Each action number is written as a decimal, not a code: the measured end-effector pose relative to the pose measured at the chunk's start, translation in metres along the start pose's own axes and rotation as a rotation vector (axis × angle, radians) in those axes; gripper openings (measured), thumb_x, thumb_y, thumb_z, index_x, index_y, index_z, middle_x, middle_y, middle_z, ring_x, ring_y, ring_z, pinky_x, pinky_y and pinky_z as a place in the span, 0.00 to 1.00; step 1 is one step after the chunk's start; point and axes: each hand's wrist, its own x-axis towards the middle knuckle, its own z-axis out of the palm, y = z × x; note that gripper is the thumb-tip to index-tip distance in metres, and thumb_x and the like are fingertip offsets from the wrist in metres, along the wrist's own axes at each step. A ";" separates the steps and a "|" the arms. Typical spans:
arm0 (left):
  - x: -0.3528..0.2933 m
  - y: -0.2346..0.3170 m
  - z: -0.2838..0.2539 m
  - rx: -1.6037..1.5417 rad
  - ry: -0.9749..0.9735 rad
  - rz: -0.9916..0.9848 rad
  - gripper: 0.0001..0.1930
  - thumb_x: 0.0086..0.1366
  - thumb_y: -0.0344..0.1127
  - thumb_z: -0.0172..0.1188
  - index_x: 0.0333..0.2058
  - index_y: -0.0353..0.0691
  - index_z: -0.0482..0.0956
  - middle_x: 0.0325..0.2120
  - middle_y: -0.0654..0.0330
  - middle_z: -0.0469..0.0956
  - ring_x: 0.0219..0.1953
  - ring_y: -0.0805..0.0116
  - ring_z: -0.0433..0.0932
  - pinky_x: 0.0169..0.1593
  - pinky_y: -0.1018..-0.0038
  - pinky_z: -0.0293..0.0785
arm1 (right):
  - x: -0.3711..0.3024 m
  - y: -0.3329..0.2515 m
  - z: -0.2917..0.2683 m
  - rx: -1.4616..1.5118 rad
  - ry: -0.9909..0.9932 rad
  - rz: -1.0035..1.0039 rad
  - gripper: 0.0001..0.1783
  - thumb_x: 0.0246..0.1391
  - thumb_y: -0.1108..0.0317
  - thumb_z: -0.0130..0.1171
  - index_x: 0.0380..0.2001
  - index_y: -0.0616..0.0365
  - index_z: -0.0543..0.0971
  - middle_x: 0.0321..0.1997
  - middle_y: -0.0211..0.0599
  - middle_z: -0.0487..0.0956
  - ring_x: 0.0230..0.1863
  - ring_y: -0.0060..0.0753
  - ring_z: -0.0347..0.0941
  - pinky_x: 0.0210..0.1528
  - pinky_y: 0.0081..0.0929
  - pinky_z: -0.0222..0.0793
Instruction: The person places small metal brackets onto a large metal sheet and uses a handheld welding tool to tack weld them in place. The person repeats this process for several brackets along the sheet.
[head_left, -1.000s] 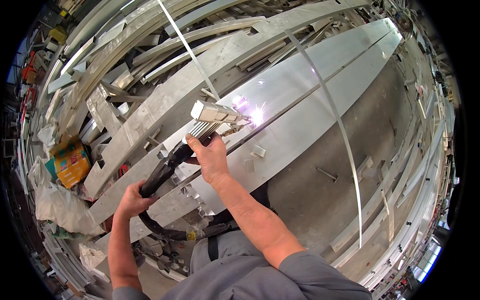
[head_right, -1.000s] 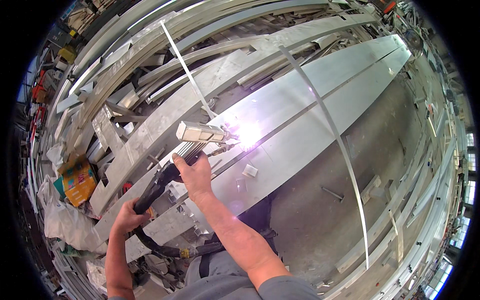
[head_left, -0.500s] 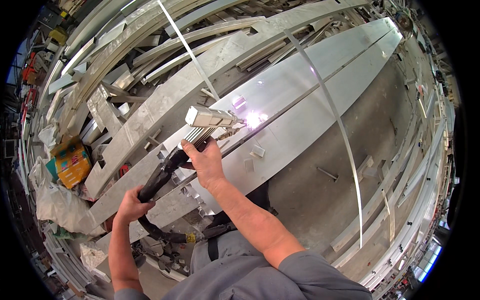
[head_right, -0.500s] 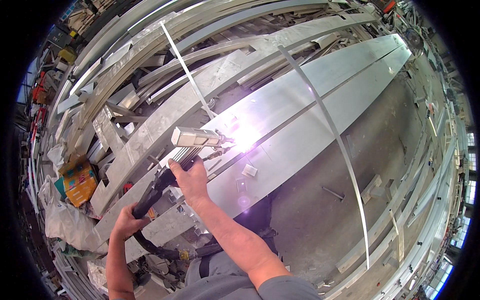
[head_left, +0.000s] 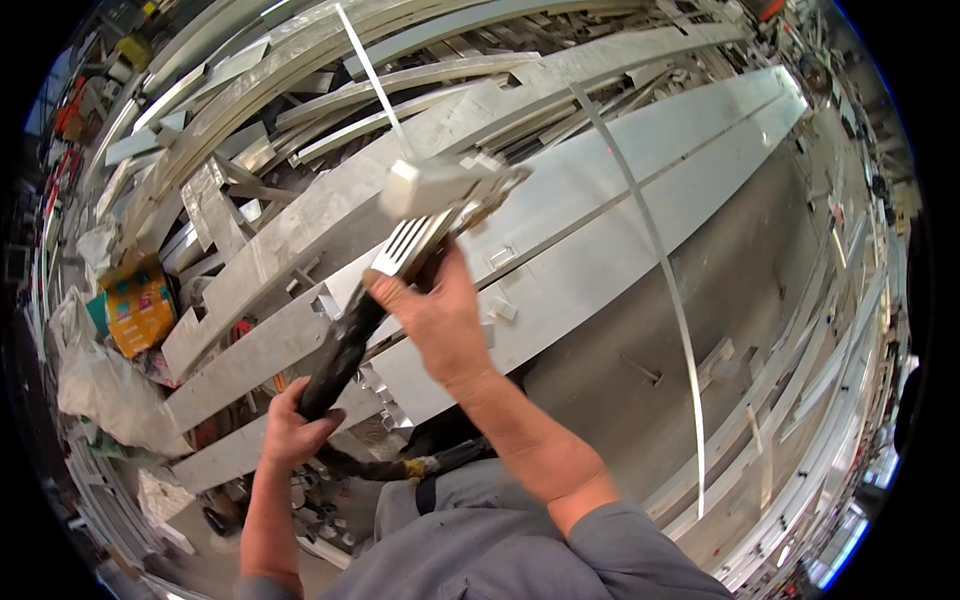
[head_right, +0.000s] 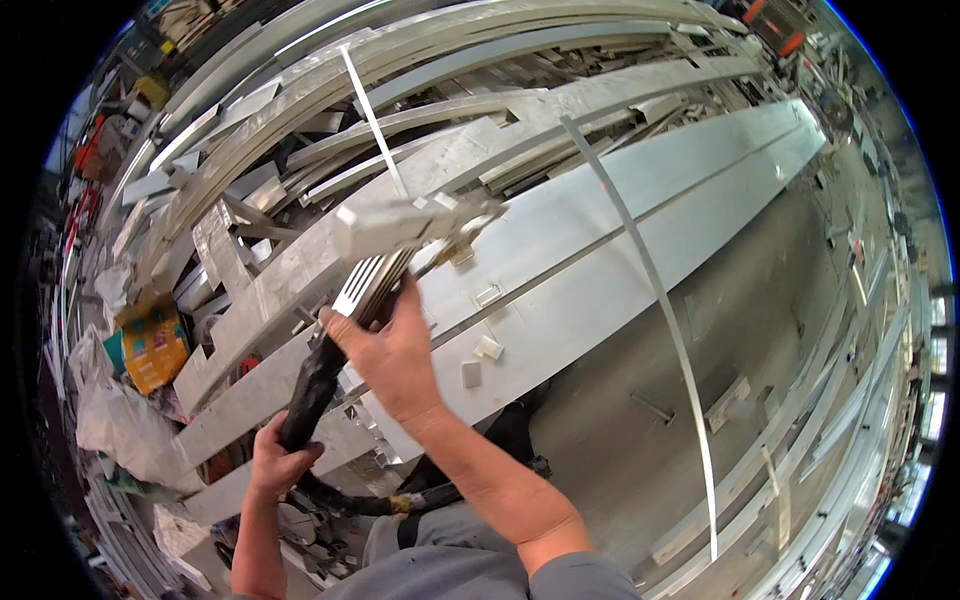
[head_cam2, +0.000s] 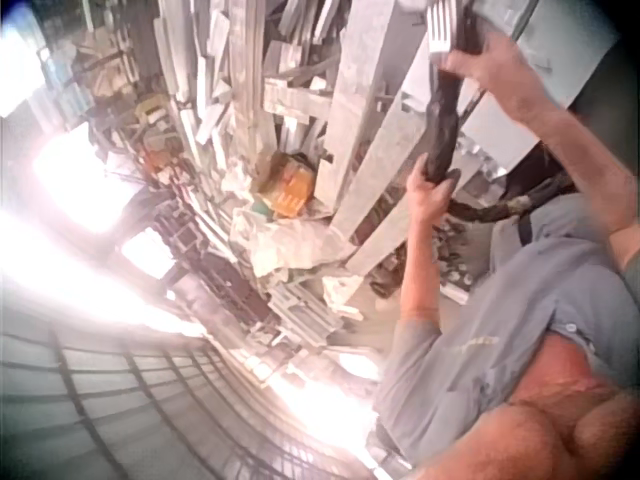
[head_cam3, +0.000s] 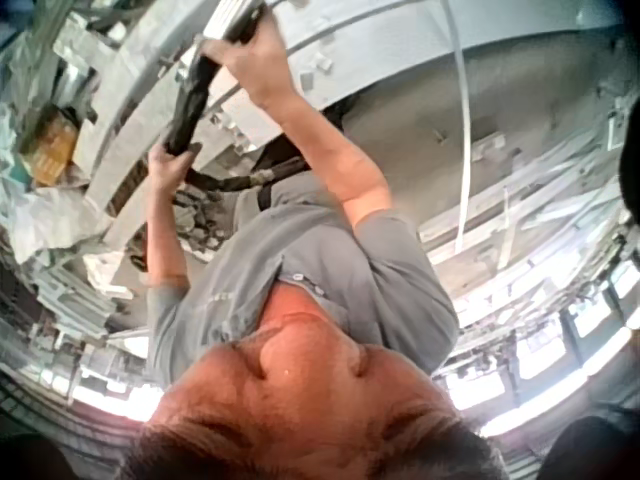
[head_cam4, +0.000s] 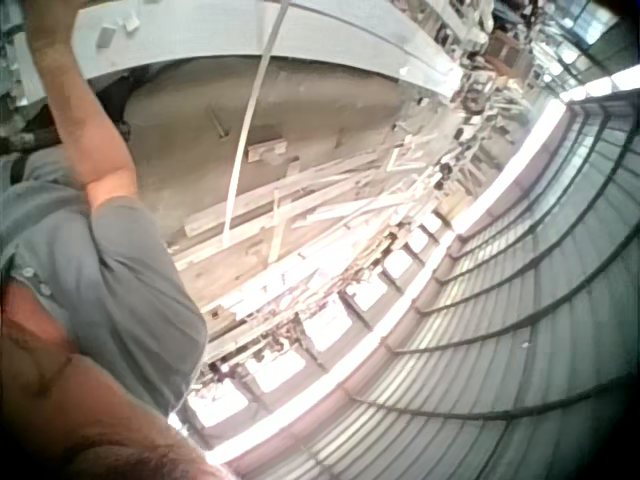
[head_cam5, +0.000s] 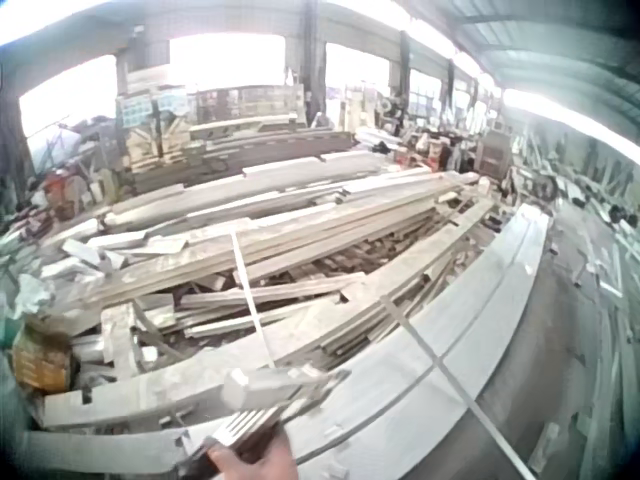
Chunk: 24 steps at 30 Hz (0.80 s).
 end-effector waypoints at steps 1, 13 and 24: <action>0.000 0.009 0.015 -0.117 -0.015 -0.035 0.19 0.51 0.25 0.69 0.43 0.36 0.78 0.28 0.71 0.72 0.30 0.80 0.70 0.35 0.78 0.69 | 0.004 -0.014 -0.003 -0.059 -0.008 -0.090 0.37 0.54 0.74 0.71 0.61 0.66 0.60 0.49 0.36 0.74 0.48 0.25 0.73 0.49 0.25 0.74; -0.005 0.072 0.266 -0.079 -0.416 0.389 0.33 0.59 0.46 0.72 0.58 0.33 0.73 0.50 0.47 0.78 0.49 0.53 0.80 0.48 0.64 0.79 | 0.083 -0.121 -0.207 -0.585 -0.058 0.123 0.26 0.46 0.76 0.68 0.51 0.65 0.76 0.38 0.34 0.77 0.28 0.24 0.76 0.24 0.25 0.81; 0.074 -0.001 0.280 0.239 0.344 -0.145 0.20 0.62 0.45 0.67 0.44 0.33 0.82 0.30 0.49 0.82 0.34 0.52 0.82 0.41 0.61 0.78 | 0.155 -0.076 -0.374 -0.469 -0.066 0.216 0.24 0.44 0.78 0.65 0.48 0.63 0.77 0.35 0.33 0.79 0.29 0.25 0.77 0.32 0.28 0.80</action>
